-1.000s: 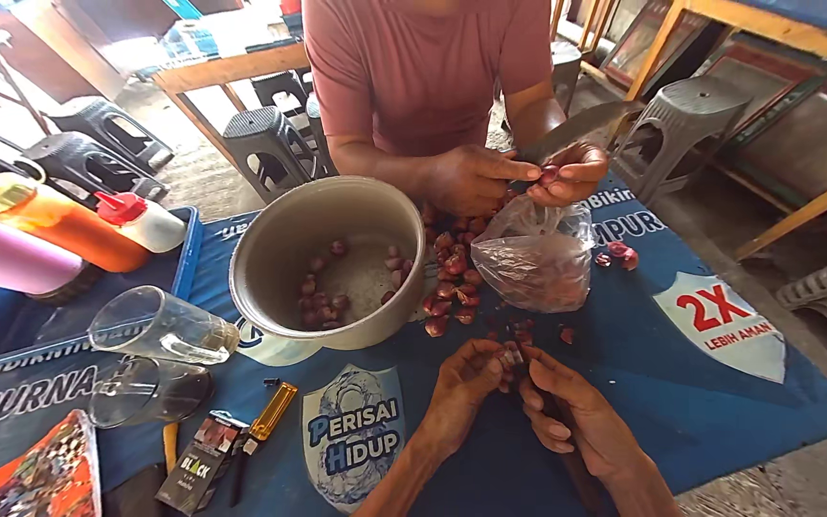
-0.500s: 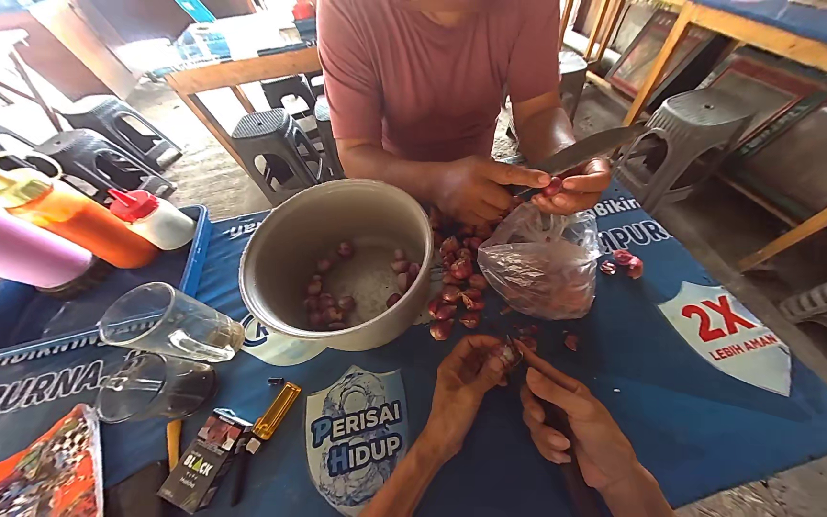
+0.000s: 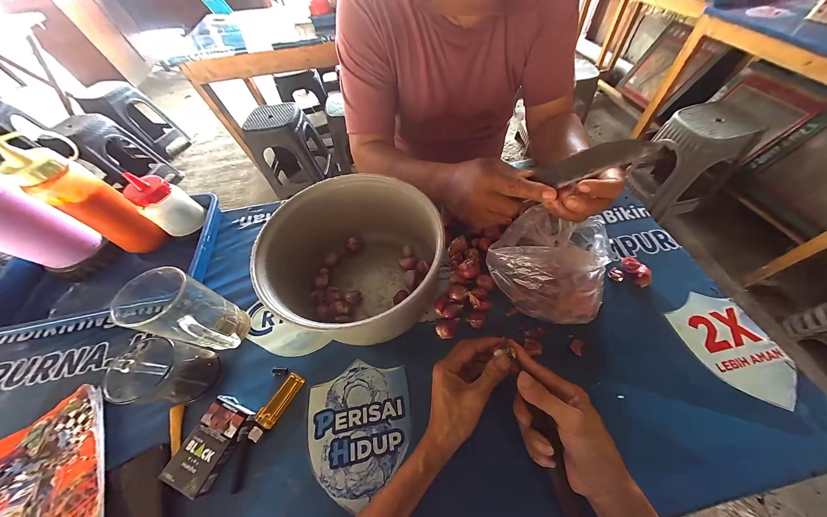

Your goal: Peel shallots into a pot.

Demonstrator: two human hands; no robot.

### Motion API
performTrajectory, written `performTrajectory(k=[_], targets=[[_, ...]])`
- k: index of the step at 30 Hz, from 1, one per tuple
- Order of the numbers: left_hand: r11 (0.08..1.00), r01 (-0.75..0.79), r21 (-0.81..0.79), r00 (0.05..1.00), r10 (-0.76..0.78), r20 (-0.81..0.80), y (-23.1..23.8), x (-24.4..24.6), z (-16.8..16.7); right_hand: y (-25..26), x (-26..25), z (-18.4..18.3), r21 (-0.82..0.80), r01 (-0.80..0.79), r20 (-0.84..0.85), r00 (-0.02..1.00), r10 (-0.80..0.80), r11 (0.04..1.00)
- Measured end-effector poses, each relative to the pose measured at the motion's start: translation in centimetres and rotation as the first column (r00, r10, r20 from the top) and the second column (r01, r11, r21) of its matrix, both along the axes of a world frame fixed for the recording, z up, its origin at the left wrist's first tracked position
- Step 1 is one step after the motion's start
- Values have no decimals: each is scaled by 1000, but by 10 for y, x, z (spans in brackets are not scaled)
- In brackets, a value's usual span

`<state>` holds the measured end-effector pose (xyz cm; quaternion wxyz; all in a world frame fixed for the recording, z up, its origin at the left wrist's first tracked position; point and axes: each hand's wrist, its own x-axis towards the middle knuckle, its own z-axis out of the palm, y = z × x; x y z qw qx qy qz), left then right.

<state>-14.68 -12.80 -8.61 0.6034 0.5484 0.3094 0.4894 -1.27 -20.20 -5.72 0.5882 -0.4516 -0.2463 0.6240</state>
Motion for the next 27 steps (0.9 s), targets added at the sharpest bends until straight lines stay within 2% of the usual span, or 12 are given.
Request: performTrajectory(k=[4,8,13,16,23,27], targets=[[995,83,-54,996,-81,43,5,-4,0,5,8,-4,-35,8,-98,995,-11,999],[958,204,-200,968,-166,190,11,-7,1,7,14,-7,-51,30,-120,992,-36,998],[912,229,-339,942,-119,315,17,-11,6,10,22,-6,-54,49,-75,996,-53,997],[902,211,-376,952,-103,287,19,-10,6,8,19,-4,-49,17,-24,1000,-18,999],[926,184,-329,967,-111,230,18,-10,3,8,10,-3,-36,-37,53,998,39,999],[942,33,-334,991,13,137,13,-6,8,7,10,-3,23,-81,90,993,79,996]])
